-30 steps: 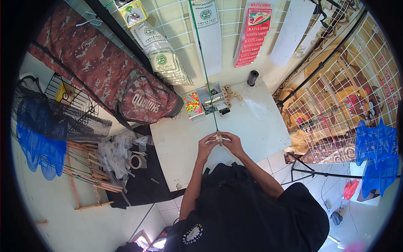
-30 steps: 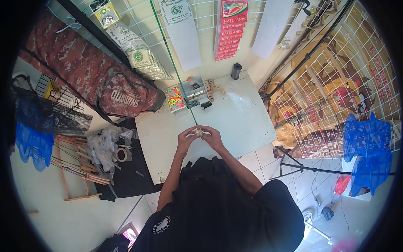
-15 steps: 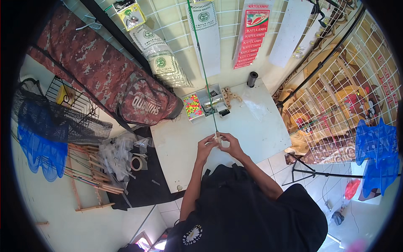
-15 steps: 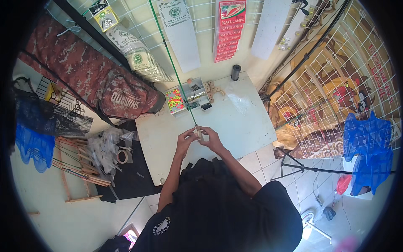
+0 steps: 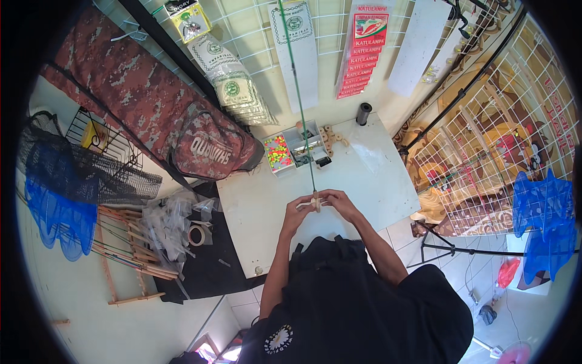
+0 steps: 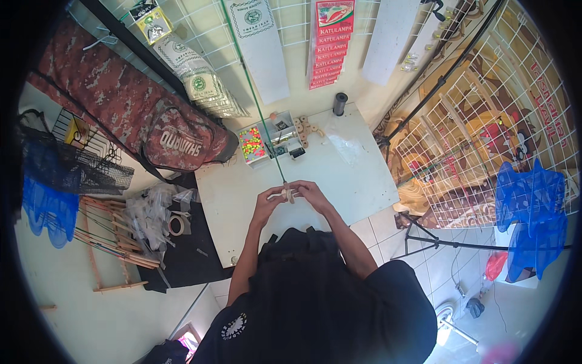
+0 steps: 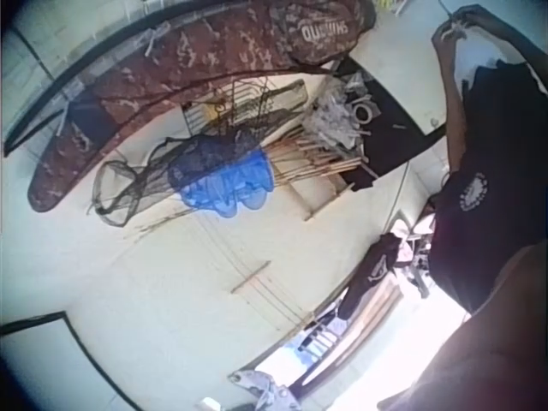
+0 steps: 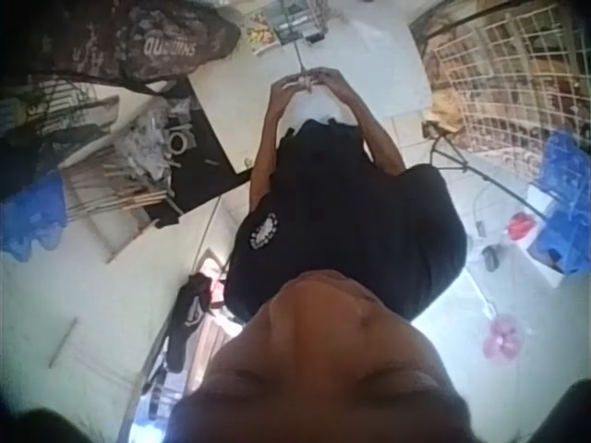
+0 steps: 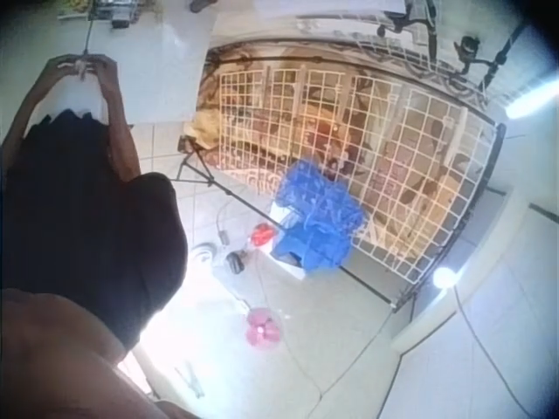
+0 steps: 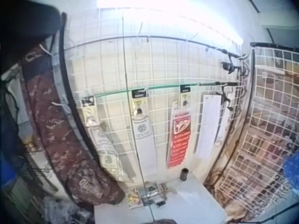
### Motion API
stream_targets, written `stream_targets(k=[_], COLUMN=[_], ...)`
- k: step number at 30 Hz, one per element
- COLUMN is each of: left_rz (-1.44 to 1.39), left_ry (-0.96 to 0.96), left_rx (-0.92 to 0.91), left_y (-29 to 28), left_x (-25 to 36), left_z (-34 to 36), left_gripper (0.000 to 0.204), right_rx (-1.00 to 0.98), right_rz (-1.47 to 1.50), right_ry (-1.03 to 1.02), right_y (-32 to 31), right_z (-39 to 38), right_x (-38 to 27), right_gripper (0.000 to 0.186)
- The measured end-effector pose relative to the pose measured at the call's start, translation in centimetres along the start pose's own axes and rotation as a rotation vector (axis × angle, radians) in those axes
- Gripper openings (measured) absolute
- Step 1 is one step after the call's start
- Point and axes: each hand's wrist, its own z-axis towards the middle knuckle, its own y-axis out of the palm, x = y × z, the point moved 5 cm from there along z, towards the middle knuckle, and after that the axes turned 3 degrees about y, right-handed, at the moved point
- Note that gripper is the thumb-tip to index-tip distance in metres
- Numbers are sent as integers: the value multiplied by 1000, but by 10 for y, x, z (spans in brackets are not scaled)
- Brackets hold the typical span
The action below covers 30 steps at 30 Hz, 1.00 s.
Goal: Repairing or preparing the tip of a fishing rod by threading and securing line.
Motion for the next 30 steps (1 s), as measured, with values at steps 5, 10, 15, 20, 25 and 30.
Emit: stream_targets(k=[5,10,15,20,25,30], left_rz=[14,-16,-75,-104,-113,-72], left_ry=[-34,-24,7,11,38,61], left_rx=[-42,-129,-162,-190,-176,-187], left_y=[-1,-5,0,-1,1,-1], left_x=[0,-7,-12,-13,-13,-14], left_z=[3,8,8,10,10,9], left_gripper=[37,37,34,33,31,33], right_rx=[-83,-100,-138,-149,-122,-155], right_rz=[12,-217,-254,-160,-62,-7], right_ry=[7,4,-59,15,148,207], right_y=[2,2,-1,3,1,8], right_z=[6,8,10,6,-1,-5], right_x=[-8,-6,-6,-11,-14,-15], right_gripper=[40,42,40,42,52,46])
